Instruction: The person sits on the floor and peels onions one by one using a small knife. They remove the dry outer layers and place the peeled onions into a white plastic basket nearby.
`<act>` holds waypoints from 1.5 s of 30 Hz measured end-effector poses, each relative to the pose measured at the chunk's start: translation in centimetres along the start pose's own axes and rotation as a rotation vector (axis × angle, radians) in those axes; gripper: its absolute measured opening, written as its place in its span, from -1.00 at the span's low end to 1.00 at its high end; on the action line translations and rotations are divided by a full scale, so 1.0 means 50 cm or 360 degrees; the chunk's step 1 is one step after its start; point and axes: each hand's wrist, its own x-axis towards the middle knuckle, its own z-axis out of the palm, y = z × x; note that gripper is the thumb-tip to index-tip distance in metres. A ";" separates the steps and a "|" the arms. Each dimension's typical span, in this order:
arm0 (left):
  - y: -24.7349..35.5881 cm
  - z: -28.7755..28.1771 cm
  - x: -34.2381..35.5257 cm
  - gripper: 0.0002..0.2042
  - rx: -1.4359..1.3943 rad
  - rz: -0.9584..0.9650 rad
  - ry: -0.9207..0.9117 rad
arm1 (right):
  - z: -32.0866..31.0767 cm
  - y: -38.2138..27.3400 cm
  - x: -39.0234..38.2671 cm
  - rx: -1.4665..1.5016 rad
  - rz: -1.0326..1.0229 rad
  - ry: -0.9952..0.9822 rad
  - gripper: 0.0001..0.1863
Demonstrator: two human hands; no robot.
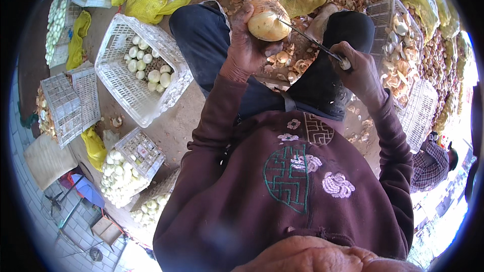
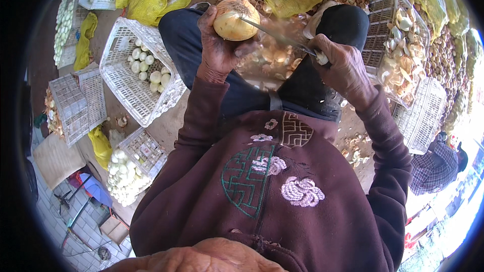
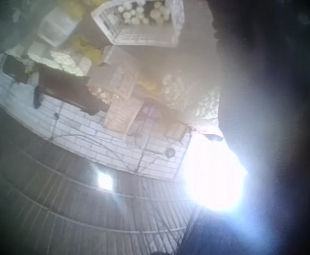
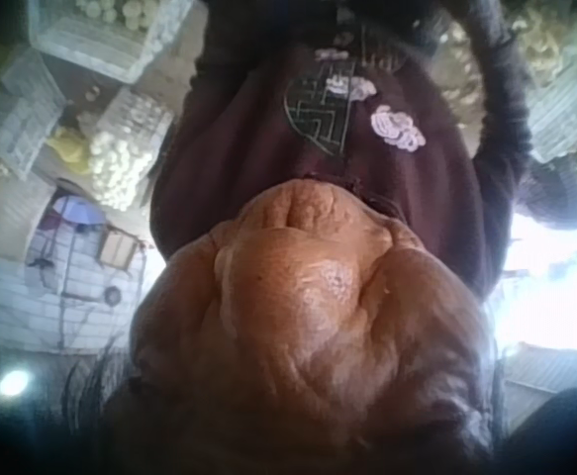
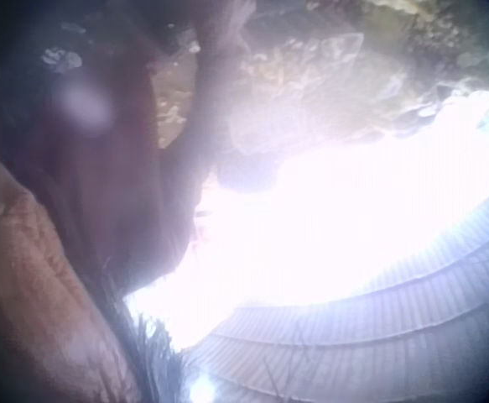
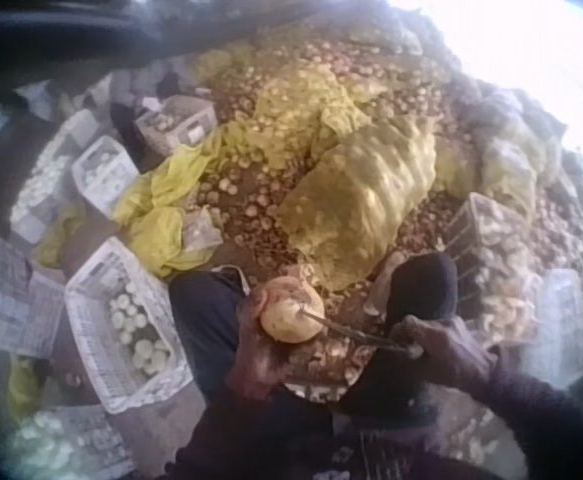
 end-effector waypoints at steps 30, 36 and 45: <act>-0.022 0.037 -0.021 -0.52 0.0348 -0.0013 -0.0090 | -0.034 0.016 -0.026 -0.0328 -0.0203 0.0080 -0.70; -0.015 0.060 -0.032 -0.56 -0.0006 -0.0436 -0.0284 | -0.037 0.056 -0.007 -0.0290 -0.0391 0.0069 -0.69; -0.071 0.102 -0.059 -0.54 0.0791 0.0076 0.0227 | 0.023 0.085 -0.064 -0.0217 -0.0322 0.0310 -0.64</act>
